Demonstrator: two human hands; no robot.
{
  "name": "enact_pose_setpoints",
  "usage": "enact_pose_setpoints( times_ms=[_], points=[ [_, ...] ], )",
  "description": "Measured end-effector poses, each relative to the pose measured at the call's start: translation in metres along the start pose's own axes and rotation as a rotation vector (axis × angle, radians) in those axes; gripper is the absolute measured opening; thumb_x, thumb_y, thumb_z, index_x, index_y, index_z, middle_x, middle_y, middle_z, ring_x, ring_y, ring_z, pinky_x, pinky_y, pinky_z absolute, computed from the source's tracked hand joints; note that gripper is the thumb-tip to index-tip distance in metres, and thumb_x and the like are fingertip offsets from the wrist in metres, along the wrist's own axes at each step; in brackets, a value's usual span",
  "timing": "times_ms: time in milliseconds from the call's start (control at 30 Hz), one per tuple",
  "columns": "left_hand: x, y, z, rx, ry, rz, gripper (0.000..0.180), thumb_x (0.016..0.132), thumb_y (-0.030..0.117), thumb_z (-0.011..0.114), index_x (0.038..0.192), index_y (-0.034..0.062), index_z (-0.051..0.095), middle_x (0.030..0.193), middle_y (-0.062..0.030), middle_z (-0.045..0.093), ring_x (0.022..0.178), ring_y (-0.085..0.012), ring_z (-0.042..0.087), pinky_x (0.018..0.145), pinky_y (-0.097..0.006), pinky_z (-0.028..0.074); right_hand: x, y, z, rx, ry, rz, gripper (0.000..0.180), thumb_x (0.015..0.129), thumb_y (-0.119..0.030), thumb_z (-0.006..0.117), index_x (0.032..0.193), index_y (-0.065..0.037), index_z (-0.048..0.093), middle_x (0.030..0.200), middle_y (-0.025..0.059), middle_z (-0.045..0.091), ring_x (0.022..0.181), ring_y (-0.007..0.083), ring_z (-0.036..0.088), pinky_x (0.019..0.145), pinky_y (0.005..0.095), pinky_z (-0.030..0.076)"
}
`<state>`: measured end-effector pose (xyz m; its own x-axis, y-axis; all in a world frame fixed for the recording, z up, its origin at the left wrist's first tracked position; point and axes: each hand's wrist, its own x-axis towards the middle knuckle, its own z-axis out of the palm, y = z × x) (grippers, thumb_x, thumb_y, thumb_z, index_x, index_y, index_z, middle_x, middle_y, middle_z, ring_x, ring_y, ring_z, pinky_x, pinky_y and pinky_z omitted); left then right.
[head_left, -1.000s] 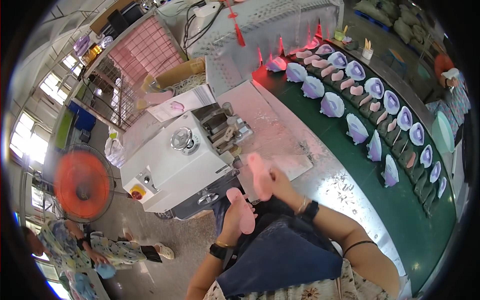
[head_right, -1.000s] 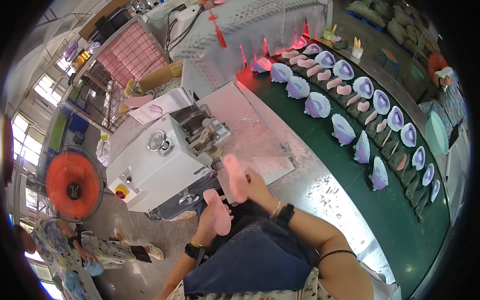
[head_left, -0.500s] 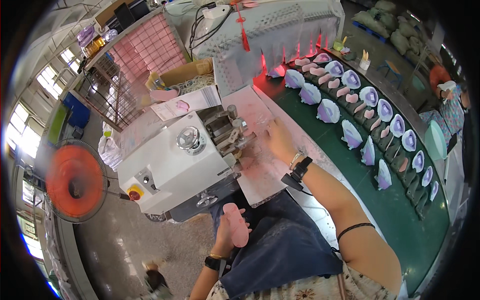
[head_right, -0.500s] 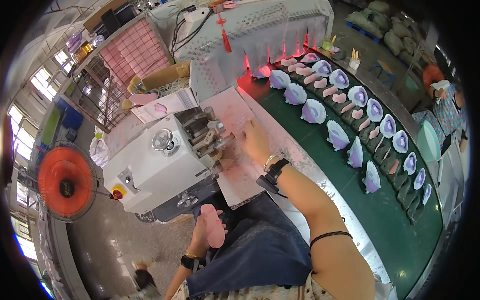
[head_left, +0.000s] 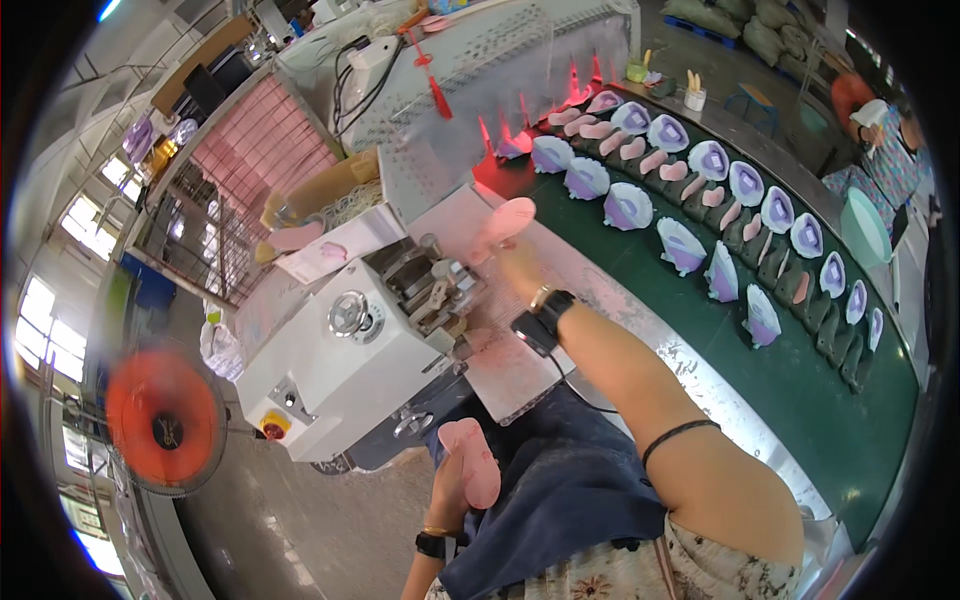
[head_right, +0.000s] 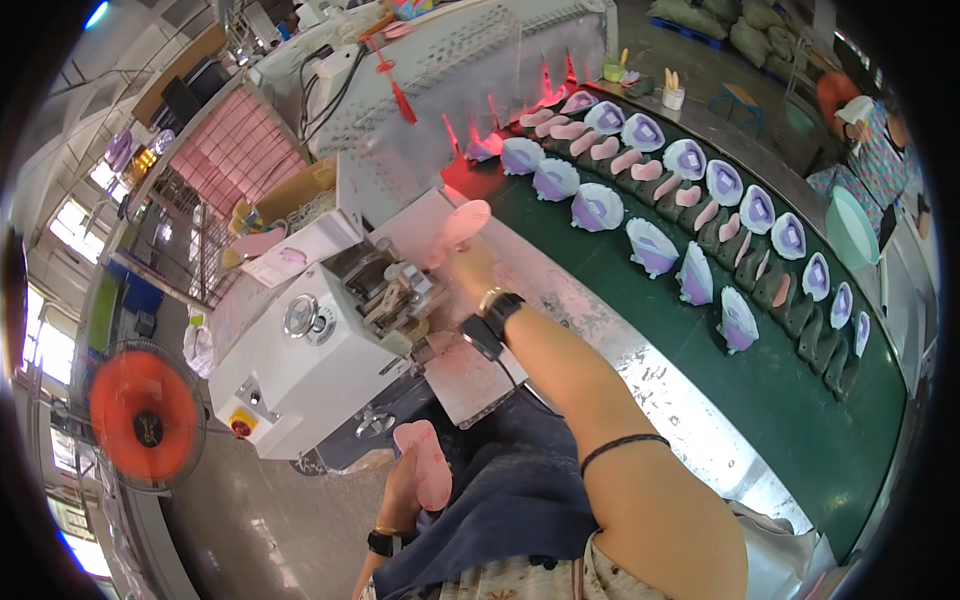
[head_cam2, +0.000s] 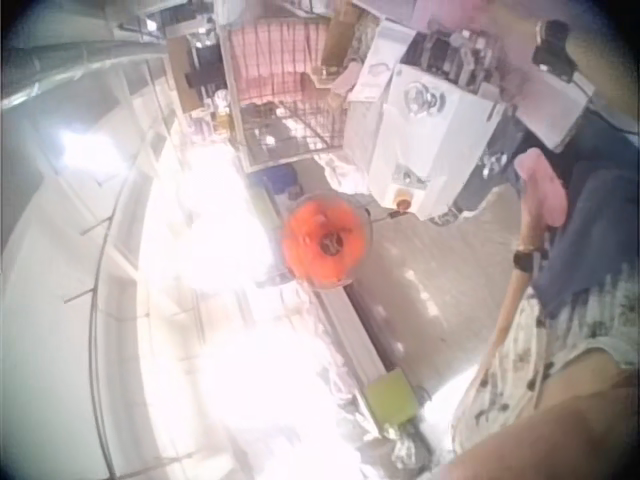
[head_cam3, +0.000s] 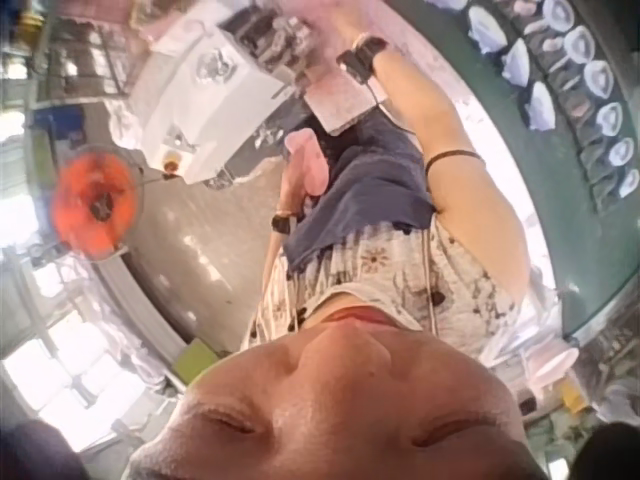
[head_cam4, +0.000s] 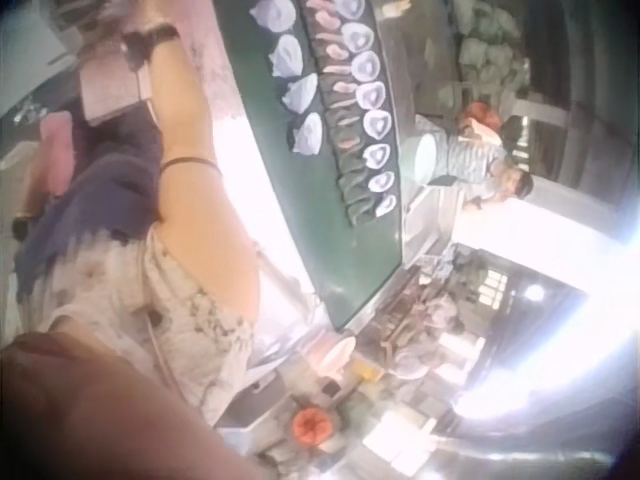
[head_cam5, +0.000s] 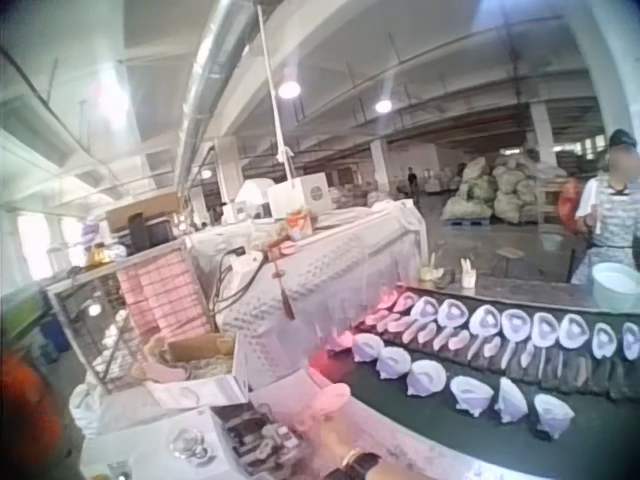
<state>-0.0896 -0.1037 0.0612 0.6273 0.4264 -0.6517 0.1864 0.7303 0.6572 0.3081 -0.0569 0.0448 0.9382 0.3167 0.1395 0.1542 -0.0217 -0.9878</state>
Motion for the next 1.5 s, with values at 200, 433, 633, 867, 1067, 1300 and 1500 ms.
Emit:
enact_pose_setpoints(
  times_ms=[200,433,633,867,1067,1300,1500],
  points=[
    [0.027,-0.012,0.010,0.012,-0.115,0.032,0.035,0.097,0.032,0.051,0.118,0.0052,0.052,0.091,-0.0079,0.060,0.079,-0.0217,0.061,0.069,-0.033,0.053,-0.016,-0.008,-0.203,0.063,0.181,0.152,0.029,0.093,-0.029,0.053,0.095,-0.002,0.043,0.073,0.0109,0.059,0.052,0.0203,0.064,0.042,0.0313,0.051],
    [0.035,-0.006,0.047,0.039,-0.206,-0.154,0.032,0.096,0.032,0.051,0.116,0.0060,0.052,0.089,-0.0074,0.059,0.078,-0.0211,0.060,0.068,-0.033,0.052,-0.059,0.067,-0.534,-0.563,0.865,0.165,0.023,0.084,-0.018,0.061,0.099,-0.002,0.053,0.077,0.0152,0.064,0.061,0.0267,0.066,0.055,0.0382,0.053],
    [0.034,-0.009,0.057,0.076,-0.191,-0.216,0.030,0.096,0.031,0.052,0.114,0.0067,0.052,0.088,-0.0069,0.058,0.077,-0.0206,0.059,0.067,-0.032,0.051,-0.099,0.070,-0.668,-0.892,0.982,0.211,0.023,0.073,-0.009,0.058,0.094,0.000,0.065,0.085,0.0248,0.066,0.084,0.0422,0.064,0.076,0.0474,0.050],
    [0.024,-0.013,0.061,0.067,-0.129,-0.202,0.028,0.096,0.030,0.052,0.112,0.0076,0.052,0.086,-0.0064,0.058,0.075,-0.0199,0.058,0.066,-0.032,0.050,-0.050,0.084,-0.603,-0.790,1.006,0.182,0.030,0.070,-0.011,0.061,0.099,-0.003,0.067,0.092,0.0207,0.067,0.090,0.0388,0.064,0.080,0.0436,0.050],
    [0.022,-0.011,0.065,0.078,-0.130,-0.231,0.025,0.096,0.029,0.052,0.110,0.0083,0.052,0.085,-0.0059,0.057,0.074,-0.0194,0.058,0.066,-0.031,0.049,-0.041,0.127,-0.612,-0.811,0.849,0.121,0.043,0.073,-0.014,0.060,0.113,0.001,0.060,0.120,0.0240,0.057,0.100,0.0382,0.060,0.090,0.0436,0.047],
    [0.015,-0.011,0.068,0.054,-0.146,-0.230,0.023,0.096,0.028,0.053,0.108,0.0092,0.052,0.084,-0.0053,0.056,0.072,-0.0187,0.057,0.065,-0.031,0.048,-0.012,0.070,-0.545,-0.928,0.830,-0.300,0.031,0.075,-0.014,0.064,0.104,-0.003,0.058,0.106,0.0193,0.060,0.100,0.0328,0.059,0.084,0.0421,0.049],
    [0.000,0.003,0.116,-0.179,-0.475,-0.181,0.021,0.096,0.027,0.053,0.106,0.0099,0.052,0.082,-0.0049,0.055,0.071,-0.0182,0.056,0.064,-0.030,0.047,-0.112,-0.025,-0.264,-0.269,-0.391,-0.285,0.025,0.096,-0.029,0.050,0.099,-0.006,0.060,0.096,0.0122,0.060,0.090,0.0255,0.059,0.081,0.0402,0.047]
  ],
)
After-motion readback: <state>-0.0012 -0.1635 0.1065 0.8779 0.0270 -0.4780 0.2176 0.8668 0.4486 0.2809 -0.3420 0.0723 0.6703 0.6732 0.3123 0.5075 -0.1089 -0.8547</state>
